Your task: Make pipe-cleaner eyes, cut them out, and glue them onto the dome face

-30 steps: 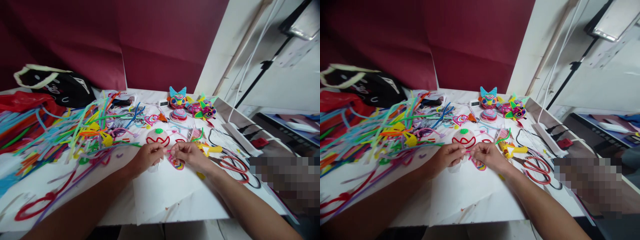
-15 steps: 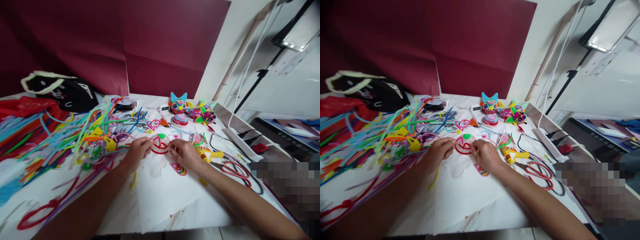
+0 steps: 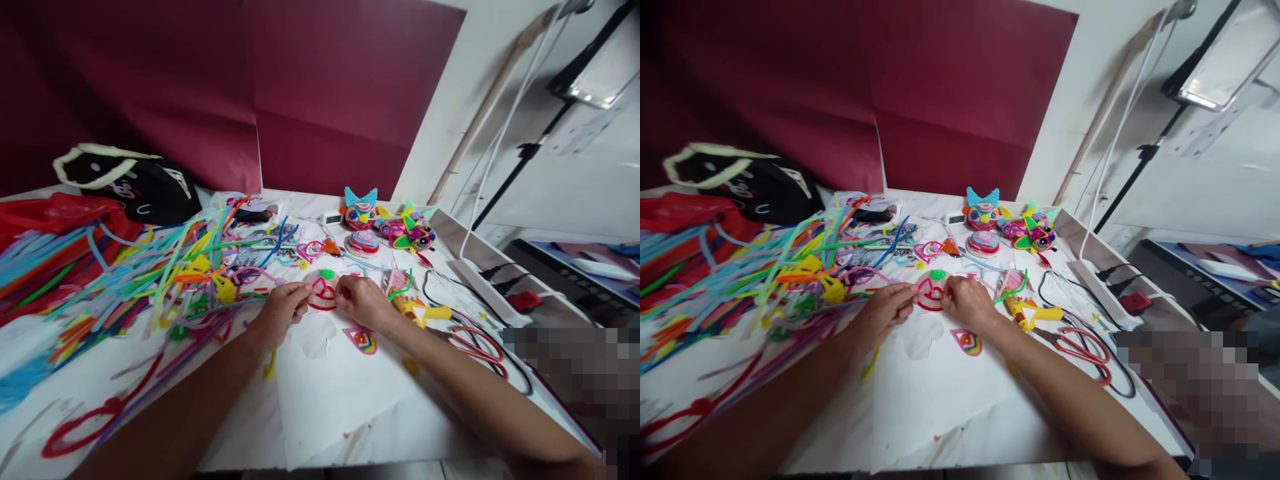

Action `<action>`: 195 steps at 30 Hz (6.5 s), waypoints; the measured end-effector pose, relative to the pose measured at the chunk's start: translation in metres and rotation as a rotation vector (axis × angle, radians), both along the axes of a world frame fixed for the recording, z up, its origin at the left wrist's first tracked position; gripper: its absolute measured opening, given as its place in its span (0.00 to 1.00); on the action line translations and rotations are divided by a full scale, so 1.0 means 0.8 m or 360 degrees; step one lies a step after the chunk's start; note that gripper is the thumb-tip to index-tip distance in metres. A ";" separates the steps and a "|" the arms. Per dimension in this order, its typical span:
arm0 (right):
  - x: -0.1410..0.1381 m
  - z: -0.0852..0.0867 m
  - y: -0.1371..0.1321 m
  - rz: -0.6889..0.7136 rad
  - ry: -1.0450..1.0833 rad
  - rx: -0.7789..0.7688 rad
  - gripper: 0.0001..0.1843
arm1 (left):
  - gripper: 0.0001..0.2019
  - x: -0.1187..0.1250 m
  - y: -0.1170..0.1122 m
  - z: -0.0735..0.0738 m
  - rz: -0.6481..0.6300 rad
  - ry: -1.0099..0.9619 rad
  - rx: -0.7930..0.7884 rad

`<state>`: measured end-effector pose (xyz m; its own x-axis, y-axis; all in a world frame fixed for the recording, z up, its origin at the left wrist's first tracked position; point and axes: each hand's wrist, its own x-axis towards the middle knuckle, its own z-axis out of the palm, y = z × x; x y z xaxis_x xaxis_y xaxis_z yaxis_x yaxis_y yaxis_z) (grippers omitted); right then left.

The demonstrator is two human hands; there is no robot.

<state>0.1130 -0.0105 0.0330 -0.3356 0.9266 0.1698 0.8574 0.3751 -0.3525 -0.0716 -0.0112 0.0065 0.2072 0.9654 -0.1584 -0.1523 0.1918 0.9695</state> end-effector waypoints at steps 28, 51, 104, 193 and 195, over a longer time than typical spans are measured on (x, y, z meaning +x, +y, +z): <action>0.010 -0.019 0.025 -0.0011 0.0585 -0.0245 0.07 | 0.15 0.011 -0.003 -0.018 0.0062 0.0442 0.0189; 0.008 -0.020 0.021 -0.0029 0.0458 -0.0121 0.06 | 0.18 0.002 0.011 -0.029 0.0053 0.1567 0.1441; 0.018 -0.021 -0.119 0.0669 -0.0118 0.0649 0.10 | 0.17 -0.002 0.002 -0.023 0.0135 0.1701 0.1600; 0.270 -0.036 -0.137 -0.0113 -0.0525 0.0155 0.19 | 0.10 -0.010 0.013 -0.025 0.0153 0.1524 0.1778; 0.273 -0.031 -0.139 -0.0139 -0.0620 0.0184 0.18 | 0.10 -0.010 0.014 -0.025 0.0152 0.1519 0.1793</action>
